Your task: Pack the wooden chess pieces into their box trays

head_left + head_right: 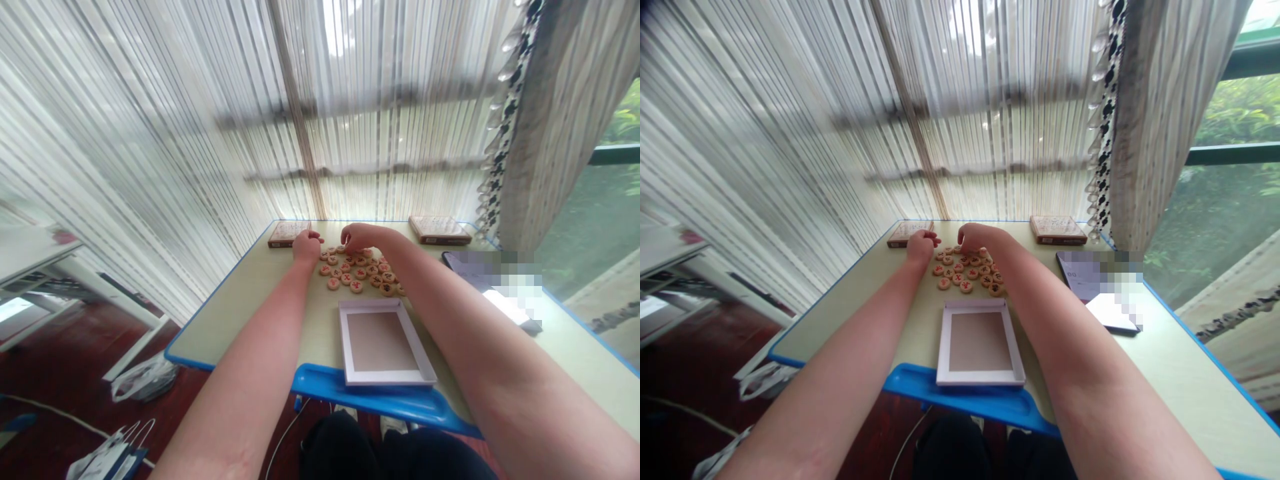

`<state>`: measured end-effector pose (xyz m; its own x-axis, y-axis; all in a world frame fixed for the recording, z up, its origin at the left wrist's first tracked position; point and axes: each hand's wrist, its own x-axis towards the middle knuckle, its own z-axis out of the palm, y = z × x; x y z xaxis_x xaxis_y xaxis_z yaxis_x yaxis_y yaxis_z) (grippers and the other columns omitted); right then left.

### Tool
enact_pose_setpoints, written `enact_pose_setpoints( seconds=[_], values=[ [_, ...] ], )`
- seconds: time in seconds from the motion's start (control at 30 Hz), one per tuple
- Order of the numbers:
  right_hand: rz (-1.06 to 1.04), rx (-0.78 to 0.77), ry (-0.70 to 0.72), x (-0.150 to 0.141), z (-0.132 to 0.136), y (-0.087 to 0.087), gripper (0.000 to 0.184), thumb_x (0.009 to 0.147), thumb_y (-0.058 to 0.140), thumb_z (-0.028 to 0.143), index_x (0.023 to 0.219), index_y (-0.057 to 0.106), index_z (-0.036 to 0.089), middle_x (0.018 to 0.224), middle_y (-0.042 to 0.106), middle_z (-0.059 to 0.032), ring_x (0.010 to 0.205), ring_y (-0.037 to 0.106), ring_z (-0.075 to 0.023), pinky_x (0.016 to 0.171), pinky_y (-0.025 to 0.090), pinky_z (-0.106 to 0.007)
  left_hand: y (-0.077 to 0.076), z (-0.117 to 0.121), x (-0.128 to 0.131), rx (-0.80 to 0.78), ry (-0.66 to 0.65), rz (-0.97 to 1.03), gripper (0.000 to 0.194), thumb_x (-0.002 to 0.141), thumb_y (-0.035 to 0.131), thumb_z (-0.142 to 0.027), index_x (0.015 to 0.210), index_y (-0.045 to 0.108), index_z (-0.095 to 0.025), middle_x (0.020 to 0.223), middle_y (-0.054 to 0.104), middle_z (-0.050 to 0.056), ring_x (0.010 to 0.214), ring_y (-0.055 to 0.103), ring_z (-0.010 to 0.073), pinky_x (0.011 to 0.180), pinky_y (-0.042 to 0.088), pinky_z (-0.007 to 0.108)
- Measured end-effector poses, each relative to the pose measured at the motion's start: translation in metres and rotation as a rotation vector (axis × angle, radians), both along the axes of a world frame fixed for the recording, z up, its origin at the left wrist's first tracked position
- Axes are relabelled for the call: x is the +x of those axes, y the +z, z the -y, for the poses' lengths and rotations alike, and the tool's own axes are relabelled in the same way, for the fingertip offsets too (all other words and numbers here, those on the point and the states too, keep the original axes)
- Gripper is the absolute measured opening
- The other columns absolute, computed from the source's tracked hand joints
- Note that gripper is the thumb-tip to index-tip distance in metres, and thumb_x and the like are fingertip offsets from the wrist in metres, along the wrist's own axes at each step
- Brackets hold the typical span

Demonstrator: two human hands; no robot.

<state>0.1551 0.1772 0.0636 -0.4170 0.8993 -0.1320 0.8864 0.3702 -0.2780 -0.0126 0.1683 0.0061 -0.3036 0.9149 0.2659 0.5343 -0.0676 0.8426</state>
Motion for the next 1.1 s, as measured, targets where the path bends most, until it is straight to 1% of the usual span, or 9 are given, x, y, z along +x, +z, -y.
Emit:
enact_pose_setpoints(
  seconds=[0.1,0.27,0.4,0.63,0.77,0.83,0.9,1.0,1.1],
  values=[
    [-0.036,-0.060,0.048,0.001,0.001,0.008,0.031,0.066,0.063,0.020,0.097,0.069,0.018,0.083,0.068,-0.0053,0.070,0.060,-0.0160,0.059,0.045,-0.025,0.000,0.000,-0.001,0.016,-0.008,-0.004,0.029,0.064,0.042,-0.007,0.083,0.061,-0.016,0.076,0.072,0.005,0.082,0.066,0.0175,0.077,0.048,0.031],
    [-0.086,-0.017,-0.050,0.008,0.003,0.017,0.038,0.067,0.060,0.015,0.104,0.068,0.018,0.086,0.069,-0.0060,0.070,0.060,-0.0161,0.060,0.046,-0.026,-0.001,-0.002,-0.002,0.014,-0.013,-0.003,0.029,0.063,0.041,-0.006,0.082,0.061,-0.015,0.075,0.072,0.005,0.082,0.066,0.0172,0.077,0.048,0.031],
    [0.011,-0.108,0.015,0.012,0.003,0.015,0.035,0.067,0.067,0.021,0.102,0.070,0.022,0.087,0.070,-0.0045,0.078,0.062,-0.0178,0.067,0.048,-0.028,0.000,0.000,-0.002,0.014,-0.025,-0.025,0.029,0.064,0.042,-0.006,0.082,0.061,-0.016,0.075,0.072,0.004,0.083,0.066,0.0173,0.077,0.048,0.031],
    [0.043,-0.064,0.011,0.015,0.001,0.010,0.021,0.068,0.070,0.027,0.087,0.073,0.020,0.082,0.070,-0.0053,0.075,0.063,-0.0187,0.069,0.048,-0.030,0.001,0.002,-0.001,0.030,-0.046,-0.046,0.028,0.065,0.042,-0.006,0.083,0.062,-0.016,0.075,0.071,0.004,0.083,0.065,0.0174,0.077,0.048,0.031],
    [0.114,0.055,-0.040,0.013,0.010,0.012,0.021,0.072,0.066,0.032,0.087,0.073,0.018,0.080,0.070,-0.0064,0.073,0.062,-0.0199,0.069,0.047,-0.032,0.004,0.005,-0.001,0.038,-0.054,-0.030,0.029,0.066,0.041,-0.007,0.085,0.062,-0.016,0.076,0.071,0.004,0.081,0.065,0.0168,0.076,0.048,0.031],
    [0.158,0.140,-0.066,0.013,0.018,0.012,0.022,0.074,0.063,0.031,0.092,0.073,0.021,0.081,0.070,-0.0062,0.080,0.062,-0.0213,0.074,0.047,-0.033,0.006,0.007,-0.001,0.045,-0.056,-0.028,0.029,0.066,0.041,-0.007,0.085,0.062,-0.016,0.076,0.071,0.004,0.080,0.065,0.0166,0.076,0.048,0.030],
    [0.172,0.195,-0.042,0.015,0.027,0.010,0.024,0.074,0.063,0.032,0.095,0.072,0.024,0.086,0.069,-0.0064,0.092,0.059,-0.0241,0.081,0.045,-0.035,0.008,0.009,-0.001,0.063,-0.063,-0.023,0.029,0.066,0.040,-0.007,0.084,0.061,-0.016,0.076,0.071,0.004,0.080,0.065,0.0163,0.075,0.048,0.030],
    [0.151,0.259,0.021,0.018,0.036,0.000,0.025,0.072,0.065,0.039,0.091,0.074,0.024,0.097,0.068,-0.0078,0.103,0.053,-0.0279,0.088,0.041,-0.038,0.010,0.012,0.001,0.089,-0.093,-0.024,0.029,0.066,0.040,-0.007,0.084,0.061,-0.016,0.076,0.071,0.004,0.079,0.065,0.0161,0.073,0.047,0.029],
    [0.107,0.302,-0.062,0.022,0.040,-0.013,0.027,0.072,0.063,0.039,0.089,0.073,0.020,0.095,0.068,-0.0093,0.102,0.052,-0.0274,0.088,0.041,-0.036,0.011,0.017,0.003,0.083,-0.106,-0.056,0.030,0.067,0.040,-0.008,0.086,0.061,-0.016,0.077,0.071,0.004,0.079,0.065,0.0161,0.074,0.047,0.029]
  ],
)
